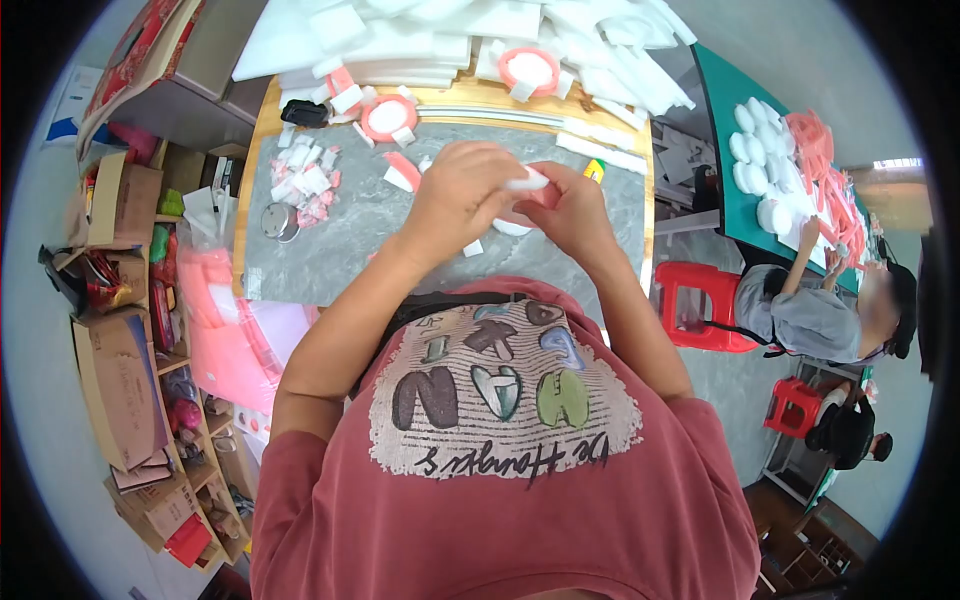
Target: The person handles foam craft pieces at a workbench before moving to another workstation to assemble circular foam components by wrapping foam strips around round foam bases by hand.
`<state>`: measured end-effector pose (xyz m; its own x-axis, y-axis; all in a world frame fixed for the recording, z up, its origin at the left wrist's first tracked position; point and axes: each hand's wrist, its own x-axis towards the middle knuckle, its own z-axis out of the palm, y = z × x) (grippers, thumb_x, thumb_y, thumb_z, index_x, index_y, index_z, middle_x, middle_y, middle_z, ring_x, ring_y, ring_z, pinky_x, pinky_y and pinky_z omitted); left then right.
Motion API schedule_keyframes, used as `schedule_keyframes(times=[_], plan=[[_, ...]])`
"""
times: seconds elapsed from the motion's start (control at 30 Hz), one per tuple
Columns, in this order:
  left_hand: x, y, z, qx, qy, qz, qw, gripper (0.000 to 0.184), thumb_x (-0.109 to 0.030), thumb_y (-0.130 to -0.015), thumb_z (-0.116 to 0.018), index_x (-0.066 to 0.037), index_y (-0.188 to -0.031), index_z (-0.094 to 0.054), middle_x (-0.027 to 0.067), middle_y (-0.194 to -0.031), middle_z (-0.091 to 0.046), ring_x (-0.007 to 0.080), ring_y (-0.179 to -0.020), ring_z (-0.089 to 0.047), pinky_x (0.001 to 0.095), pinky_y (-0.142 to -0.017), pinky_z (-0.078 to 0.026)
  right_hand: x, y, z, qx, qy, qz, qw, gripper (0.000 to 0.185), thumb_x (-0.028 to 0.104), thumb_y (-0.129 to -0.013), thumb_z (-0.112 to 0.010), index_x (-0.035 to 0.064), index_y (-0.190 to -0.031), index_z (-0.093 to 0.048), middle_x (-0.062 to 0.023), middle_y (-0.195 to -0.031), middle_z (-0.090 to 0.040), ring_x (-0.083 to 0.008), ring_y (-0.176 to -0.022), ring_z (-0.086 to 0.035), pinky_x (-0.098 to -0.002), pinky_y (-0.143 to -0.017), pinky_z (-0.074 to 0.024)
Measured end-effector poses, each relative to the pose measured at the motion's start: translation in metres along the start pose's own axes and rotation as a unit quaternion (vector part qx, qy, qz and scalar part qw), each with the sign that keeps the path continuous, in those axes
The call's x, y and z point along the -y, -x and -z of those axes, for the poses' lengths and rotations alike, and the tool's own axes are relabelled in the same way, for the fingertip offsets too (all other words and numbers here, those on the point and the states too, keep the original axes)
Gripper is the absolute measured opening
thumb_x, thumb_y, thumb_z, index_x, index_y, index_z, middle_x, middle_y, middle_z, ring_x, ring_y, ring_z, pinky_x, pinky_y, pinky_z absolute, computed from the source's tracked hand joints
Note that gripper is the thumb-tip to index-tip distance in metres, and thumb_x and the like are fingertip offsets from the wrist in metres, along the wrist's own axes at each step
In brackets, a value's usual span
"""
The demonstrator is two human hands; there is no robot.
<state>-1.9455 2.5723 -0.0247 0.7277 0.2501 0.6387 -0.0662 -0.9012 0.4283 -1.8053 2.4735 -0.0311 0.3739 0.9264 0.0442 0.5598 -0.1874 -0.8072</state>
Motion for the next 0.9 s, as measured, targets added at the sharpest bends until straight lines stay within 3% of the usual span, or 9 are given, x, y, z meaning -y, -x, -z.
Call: schedule_keyframes(times=[0.1,0.17,0.3,0.37,0.43,0.5,0.6,0.7,0.9], plan=[[-0.004,-0.002,0.006,-0.034,0.094,0.146,0.984,0.024,-0.008,-0.075,-0.060,-0.007,-0.099,-0.060,0.0080,-0.086,-0.062,0.0208,-0.084,-0.059,0.0299,-0.075,-0.045,-0.008,-0.001,-0.001,0.011,0.064,0.082,0.995,0.030,0.010,-0.063,-0.070,0.0085,-0.092,-0.063,-0.0116,-0.077,-0.062,-0.0263,-0.072,-0.060,-0.0328,-0.065,-0.0473],[-0.001,-0.012,0.017,-0.260,0.316,0.377,0.831,0.011,-0.006,-0.077,-0.058,-0.003,-0.087,-0.058,0.0096,-0.079,-0.061,0.0171,-0.078,-0.059,0.0262,-0.068,-0.044,-0.018,0.003,-0.004,0.032,0.125,0.135,0.982,0.031,0.009,-0.064,-0.069,0.0088,-0.094,-0.063,-0.0119,-0.079,-0.062,-0.0274,-0.073,-0.060,-0.0333,-0.066,-0.0474],[0.052,0.002,0.031,-0.265,0.287,0.384,0.837,0.011,-0.007,-0.077,-0.059,0.002,-0.083,-0.056,0.0102,-0.079,-0.061,0.0117,-0.081,-0.057,0.0222,-0.068,-0.043,-0.031,0.011,-0.003,-0.001,-0.008,0.036,0.999,0.028,0.010,-0.067,-0.068,0.0055,-0.094,-0.060,-0.0097,-0.079,-0.062,-0.0212,-0.072,-0.060,-0.0308,-0.067,-0.0475],[0.073,0.027,0.013,0.049,0.126,0.460,0.878,0.027,-0.008,-0.074,-0.061,0.003,-0.097,-0.053,0.0139,-0.081,-0.061,0.0205,-0.084,-0.059,0.0279,-0.073,-0.045,-0.035,0.008,-0.004,-0.018,-0.086,-0.019,0.996,0.030,0.012,-0.069,-0.067,0.0032,-0.096,-0.058,-0.0088,-0.080,-0.062,-0.0193,-0.071,-0.060,-0.0298,-0.067,-0.0477],[0.087,0.061,-0.020,0.092,0.085,0.450,0.884,0.044,-0.011,-0.072,-0.065,-0.001,-0.111,-0.046,0.0156,-0.098,-0.056,0.0240,-0.092,-0.056,0.0305,-0.078,-0.044,-0.043,-0.001,-0.006,-0.063,-0.397,-0.101,0.910,0.036,0.012,-0.073,-0.066,-0.0020,-0.103,-0.052,-0.0084,-0.088,-0.060,-0.0173,-0.074,-0.059,-0.0281,-0.069,-0.0477],[0.076,0.064,-0.031,0.138,0.050,0.438,0.887,0.063,-0.013,-0.070,-0.068,-0.006,-0.125,-0.038,0.0174,-0.114,-0.051,0.0275,-0.101,-0.053,0.0332,-0.084,-0.043,-0.046,-0.004,-0.003,-0.052,-0.461,-0.137,0.875,0.040,0.010,-0.078,-0.061,-0.0049,-0.111,-0.044,-0.0105,-0.099,-0.057,-0.0192,-0.081,-0.058,-0.0290,-0.072,-0.0483],[0.048,0.054,-0.039,0.090,-0.030,0.254,0.963,0.090,-0.003,-0.056,-0.074,-0.011,-0.132,-0.027,0.0192,-0.132,-0.028,0.0354,-0.118,-0.034,0.0403,-0.095,-0.034,-0.058,-0.004,-0.012,-0.058,-0.612,-0.226,0.756,0.035,0.007,-0.082,-0.056,-0.0037,-0.113,-0.044,-0.0111,-0.105,-0.055,-0.0200,-0.091,-0.056,-0.0322,-0.078,-0.0480],[0.018,0.037,-0.034,0.067,-0.079,0.104,0.989,0.088,-0.003,-0.053,-0.074,-0.013,-0.129,-0.032,0.0178,-0.132,-0.028,0.0340,-0.117,-0.037,0.0439,-0.095,-0.032,-0.057,-0.004,-0.021,-0.061,-0.651,-0.279,0.703,0.034,0.008,-0.084,-0.053,-0.0030,-0.115,-0.042,-0.0119,-0.110,-0.052,-0.0217,-0.099,-0.053,-0.0352,-0.083,-0.0470],[0.013,0.030,-0.039,0.102,-0.042,0.011,0.994,0.062,-0.010,-0.052,-0.072,-0.008,-0.111,-0.051,0.0158,-0.117,-0.045,0.0314,-0.109,-0.043,0.0433,-0.091,-0.035,-0.051,-0.001,-0.021,0.023,-0.690,-0.294,0.661,0.037,0.016,-0.087,-0.051,-0.0004,-0.119,-0.041,-0.0133,-0.113,-0.050,-0.0226,-0.102,-0.051,-0.0371,-0.087,-0.0459]])
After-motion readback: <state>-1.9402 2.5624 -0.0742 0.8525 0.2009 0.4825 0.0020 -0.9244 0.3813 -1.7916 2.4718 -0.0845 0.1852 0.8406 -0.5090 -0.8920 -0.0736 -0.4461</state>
